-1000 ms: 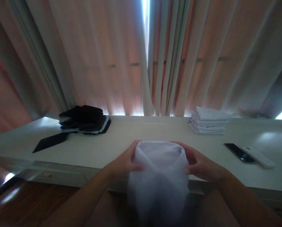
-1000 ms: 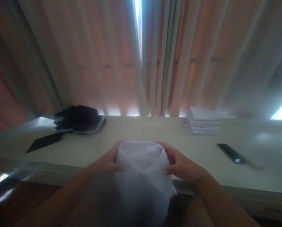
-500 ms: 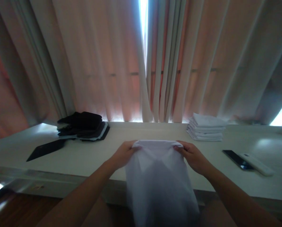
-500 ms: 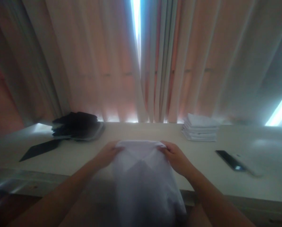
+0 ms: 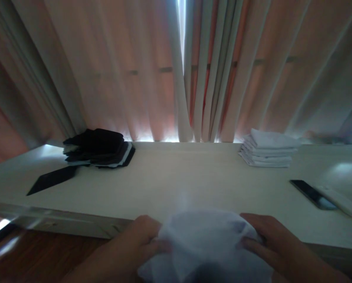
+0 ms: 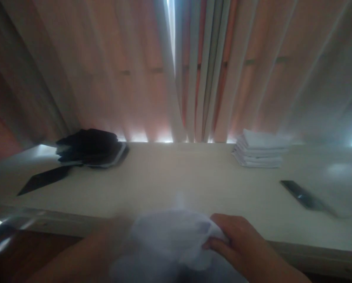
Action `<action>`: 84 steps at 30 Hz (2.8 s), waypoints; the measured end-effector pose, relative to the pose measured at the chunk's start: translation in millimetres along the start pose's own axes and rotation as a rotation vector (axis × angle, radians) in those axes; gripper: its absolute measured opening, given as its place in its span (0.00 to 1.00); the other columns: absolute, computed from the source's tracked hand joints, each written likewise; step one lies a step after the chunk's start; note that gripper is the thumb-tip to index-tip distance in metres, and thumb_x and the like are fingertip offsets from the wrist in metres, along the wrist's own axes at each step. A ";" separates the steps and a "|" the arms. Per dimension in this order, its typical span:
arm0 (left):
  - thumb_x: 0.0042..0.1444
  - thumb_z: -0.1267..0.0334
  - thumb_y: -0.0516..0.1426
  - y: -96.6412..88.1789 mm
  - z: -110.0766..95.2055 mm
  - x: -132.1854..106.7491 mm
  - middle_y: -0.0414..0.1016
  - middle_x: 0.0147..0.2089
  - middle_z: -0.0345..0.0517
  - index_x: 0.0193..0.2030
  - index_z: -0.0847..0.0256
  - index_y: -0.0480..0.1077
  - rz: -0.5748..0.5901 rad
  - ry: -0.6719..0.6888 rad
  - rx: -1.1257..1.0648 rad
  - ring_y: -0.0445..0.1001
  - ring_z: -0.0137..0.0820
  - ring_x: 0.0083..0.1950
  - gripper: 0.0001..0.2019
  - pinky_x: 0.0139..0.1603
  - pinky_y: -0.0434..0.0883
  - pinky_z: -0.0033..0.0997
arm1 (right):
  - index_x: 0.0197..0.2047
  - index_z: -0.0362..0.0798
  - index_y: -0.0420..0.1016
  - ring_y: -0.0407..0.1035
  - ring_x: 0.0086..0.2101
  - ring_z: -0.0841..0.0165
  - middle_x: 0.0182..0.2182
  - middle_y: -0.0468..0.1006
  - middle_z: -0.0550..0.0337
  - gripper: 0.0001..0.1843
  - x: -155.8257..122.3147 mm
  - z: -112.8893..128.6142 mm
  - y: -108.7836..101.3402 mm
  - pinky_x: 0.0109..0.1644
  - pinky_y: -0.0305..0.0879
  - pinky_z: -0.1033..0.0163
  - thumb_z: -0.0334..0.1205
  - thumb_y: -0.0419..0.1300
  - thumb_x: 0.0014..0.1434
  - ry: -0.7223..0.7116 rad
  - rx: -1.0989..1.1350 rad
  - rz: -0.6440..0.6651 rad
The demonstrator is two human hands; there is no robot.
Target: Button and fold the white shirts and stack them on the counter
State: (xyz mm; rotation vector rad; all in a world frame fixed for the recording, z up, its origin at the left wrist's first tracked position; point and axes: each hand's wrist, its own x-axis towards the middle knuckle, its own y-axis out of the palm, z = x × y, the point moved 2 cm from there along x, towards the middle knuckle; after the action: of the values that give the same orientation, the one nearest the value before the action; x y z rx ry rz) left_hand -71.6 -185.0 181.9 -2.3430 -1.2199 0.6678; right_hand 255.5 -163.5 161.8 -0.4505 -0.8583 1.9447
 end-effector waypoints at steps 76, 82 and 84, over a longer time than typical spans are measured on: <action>0.67 0.42 0.40 -3.1 227.5 416.2 0.46 0.77 0.44 0.75 0.53 0.45 -0.256 0.109 0.847 0.42 0.39 0.77 0.34 0.73 0.44 0.54 | 0.43 0.47 0.79 0.74 0.48 0.52 0.44 0.82 0.50 0.20 108.8 -298.5 -17.1 0.55 0.65 0.51 0.34 0.55 0.47 0.410 -0.187 -0.070; 0.67 0.41 0.39 -3.4 227.8 414.6 0.45 0.77 0.43 0.75 0.51 0.45 -0.259 0.113 0.836 0.43 0.38 0.77 0.34 0.73 0.45 0.53 | 0.49 0.50 0.74 0.72 0.44 0.52 0.45 0.79 0.48 0.23 100.3 -259.7 -117.0 0.46 0.64 0.49 0.28 0.54 0.50 0.395 -0.938 -0.487; 0.67 0.41 0.40 -3.5 227.8 414.4 0.45 0.77 0.43 0.75 0.52 0.45 -0.259 0.116 0.835 0.43 0.38 0.77 0.34 0.73 0.45 0.52 | 0.50 0.51 0.72 0.70 0.45 0.49 0.45 0.77 0.47 0.22 86.0 -244.9 -135.4 0.47 0.62 0.45 0.30 0.55 0.50 0.357 -1.135 -0.596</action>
State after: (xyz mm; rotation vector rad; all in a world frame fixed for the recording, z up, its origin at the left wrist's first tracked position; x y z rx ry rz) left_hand 0.7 194.9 -90.2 -1.4850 -0.9185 0.7490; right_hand 446.0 48.3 94.4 -1.0051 -1.5782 0.6637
